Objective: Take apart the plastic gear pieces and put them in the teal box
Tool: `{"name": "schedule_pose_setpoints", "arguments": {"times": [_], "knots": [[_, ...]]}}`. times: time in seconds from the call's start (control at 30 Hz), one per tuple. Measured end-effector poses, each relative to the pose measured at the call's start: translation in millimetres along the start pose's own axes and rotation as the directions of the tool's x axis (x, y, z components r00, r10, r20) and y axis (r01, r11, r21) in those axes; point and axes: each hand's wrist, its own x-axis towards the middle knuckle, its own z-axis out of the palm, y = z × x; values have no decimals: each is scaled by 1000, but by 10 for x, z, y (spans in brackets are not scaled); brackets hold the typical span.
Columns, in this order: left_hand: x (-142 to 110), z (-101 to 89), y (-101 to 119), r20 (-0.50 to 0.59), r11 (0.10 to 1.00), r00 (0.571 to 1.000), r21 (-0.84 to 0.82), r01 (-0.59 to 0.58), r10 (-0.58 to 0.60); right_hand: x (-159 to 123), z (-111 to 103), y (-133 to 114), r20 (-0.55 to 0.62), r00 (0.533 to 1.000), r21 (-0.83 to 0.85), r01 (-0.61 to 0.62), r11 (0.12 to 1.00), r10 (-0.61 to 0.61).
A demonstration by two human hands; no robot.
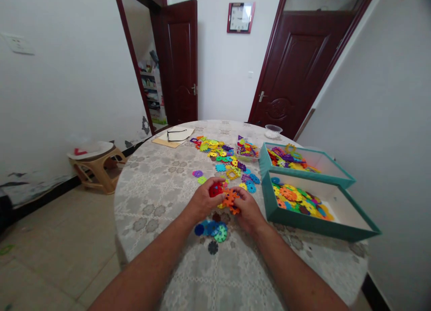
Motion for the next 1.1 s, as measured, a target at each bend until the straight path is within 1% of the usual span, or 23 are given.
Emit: {"name": "schedule_pose_setpoints", "arguments": {"times": [0.1, 0.27, 0.4, 0.5, 0.57, 0.67, 0.73, 0.83, 0.9, 1.0, 1.1], "knots": [[-10, 59, -17, -16, 999, 1000, 50, -5, 5, -30, 31, -13, 12, 998, 81, -56, 995, 56], [17, 74, -61, -43, 996, 999, 84, -14, 18, -42, 44, 6, -13, 992, 173, -123, 977, 127], [44, 91, -128, -81, 989, 997, 149, 0, 12, -53, 100, 40, -6, 995, 218, -98, 971, 102], [61, 113, -161, -102, 985, 994, 173, -15, 33, -47, 156, 60, -13, 998, 147, -64, 987, 66], [61, 126, -157, -109, 985, 993, 169, -22, 41, -37, 180, 66, -42, 999, 107, -29, 994, 34], [44, 144, -126, -80, 991, 997, 137, -10, 21, -23, 190, 65, -61, 998, 119, -6, 993, 14], [30, 158, -111, -43, 992, 999, 122, -16, 22, -14, 186, 65, -54, 998, 130, -18, 991, 26], [20, 177, -120, 5, 988, 997, 132, -82, 82, 3, 177, 78, -57, 998, 152, -16, 988, 25], [20, 178, -149, 23, 977, 991, 169, -131, 129, 15, 169, 99, -58, 998, 148, 18, 989, -9], [24, 152, -214, 58, 950, 980, 239, -200, 192, 30, 146, 137, -56, 992, 84, 113, 990, -109], [20, 113, -278, 119, 920, 960, 275, -279, 255, 31, 112, 143, -15, 988, -33, 153, 988, -154]]}}
